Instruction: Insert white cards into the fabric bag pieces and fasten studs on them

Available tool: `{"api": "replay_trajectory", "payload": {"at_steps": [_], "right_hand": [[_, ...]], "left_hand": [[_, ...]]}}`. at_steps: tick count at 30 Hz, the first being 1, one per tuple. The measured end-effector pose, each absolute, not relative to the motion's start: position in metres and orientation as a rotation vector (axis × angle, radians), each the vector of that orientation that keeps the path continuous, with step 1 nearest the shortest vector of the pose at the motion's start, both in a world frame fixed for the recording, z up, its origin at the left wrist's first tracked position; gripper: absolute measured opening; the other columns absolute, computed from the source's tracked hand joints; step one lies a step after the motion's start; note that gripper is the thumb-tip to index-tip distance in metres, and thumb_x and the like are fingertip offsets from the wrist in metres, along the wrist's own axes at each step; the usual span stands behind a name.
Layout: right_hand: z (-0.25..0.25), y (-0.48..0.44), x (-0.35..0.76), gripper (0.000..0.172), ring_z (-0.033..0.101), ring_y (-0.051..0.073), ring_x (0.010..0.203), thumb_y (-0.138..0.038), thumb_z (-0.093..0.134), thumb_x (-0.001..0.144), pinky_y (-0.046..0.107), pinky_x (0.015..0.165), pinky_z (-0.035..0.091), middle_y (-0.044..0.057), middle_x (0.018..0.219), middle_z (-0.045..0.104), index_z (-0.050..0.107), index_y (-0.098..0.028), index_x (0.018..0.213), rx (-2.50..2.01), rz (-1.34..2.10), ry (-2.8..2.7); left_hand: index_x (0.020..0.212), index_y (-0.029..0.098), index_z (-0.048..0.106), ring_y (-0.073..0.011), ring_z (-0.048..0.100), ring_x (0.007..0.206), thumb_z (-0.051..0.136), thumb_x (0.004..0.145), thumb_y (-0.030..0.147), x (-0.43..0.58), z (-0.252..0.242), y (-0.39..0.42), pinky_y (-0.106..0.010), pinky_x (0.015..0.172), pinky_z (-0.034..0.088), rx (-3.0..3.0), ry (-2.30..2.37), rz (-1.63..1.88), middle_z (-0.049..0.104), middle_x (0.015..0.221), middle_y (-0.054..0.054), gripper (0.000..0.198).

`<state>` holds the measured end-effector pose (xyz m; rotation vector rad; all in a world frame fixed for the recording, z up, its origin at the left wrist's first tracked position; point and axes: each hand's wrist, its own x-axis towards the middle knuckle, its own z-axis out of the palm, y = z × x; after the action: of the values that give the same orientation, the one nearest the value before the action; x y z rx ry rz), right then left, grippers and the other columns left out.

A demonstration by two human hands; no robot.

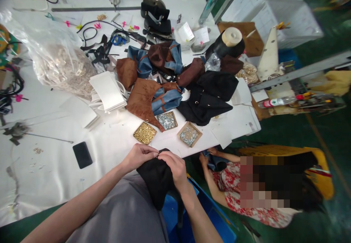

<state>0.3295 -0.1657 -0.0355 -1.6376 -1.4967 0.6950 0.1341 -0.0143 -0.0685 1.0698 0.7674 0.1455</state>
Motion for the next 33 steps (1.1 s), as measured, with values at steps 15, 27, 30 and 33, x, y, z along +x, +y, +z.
{"api": "replay_trajectory", "payload": {"at_steps": [15,27,30,33], "right_hand": [[-0.03,-0.167,0.31,0.03,0.086,0.026,0.119,-0.014,0.06,0.116,0.042,0.105,0.072,0.01,0.126,0.088,0.084,-0.023,0.133,-1.601,0.629,-1.501],[-0.031,-0.17,0.3,0.034,0.084,0.025,0.121,-0.009,0.062,0.114,0.042,0.108,0.07,0.009,0.129,0.086,0.083,-0.025,0.136,-1.564,0.666,-1.464],[-0.03,-0.173,0.295,0.039,0.084,0.027,0.123,-0.012,0.062,0.115,0.045,0.107,0.071,0.01,0.133,0.085,0.081,-0.027,0.145,-1.586,0.659,-1.482],[-0.026,-0.172,0.287,0.04,0.083,0.028,0.125,-0.014,0.063,0.115,0.045,0.111,0.07,0.01,0.138,0.085,0.08,-0.028,0.149,-1.612,0.649,-1.535]], "left_hand": [[0.117,0.017,0.095,-0.0282,0.083,0.092,0.091,0.096,0.06,0.104,-0.067,-0.011,-0.032,0.08,0.065,1.042,0.698,0.152,0.091,0.106,-0.013,0.048],[0.123,0.019,0.095,-0.033,0.082,0.114,0.085,0.102,0.062,0.08,-0.043,0.004,-0.04,0.105,0.064,1.046,0.539,0.158,0.089,0.124,-0.015,0.049],[0.116,0.018,0.095,-0.0346,0.081,0.12,0.08,0.106,0.061,0.077,-0.036,0.005,-0.042,0.11,0.061,1.075,0.485,0.171,0.088,0.127,-0.015,0.046],[0.101,0.016,0.093,-0.0304,0.08,0.108,0.078,0.108,0.058,0.077,-0.03,0.005,-0.038,0.104,0.061,1.119,0.471,0.189,0.088,0.114,-0.013,0.044]]}}
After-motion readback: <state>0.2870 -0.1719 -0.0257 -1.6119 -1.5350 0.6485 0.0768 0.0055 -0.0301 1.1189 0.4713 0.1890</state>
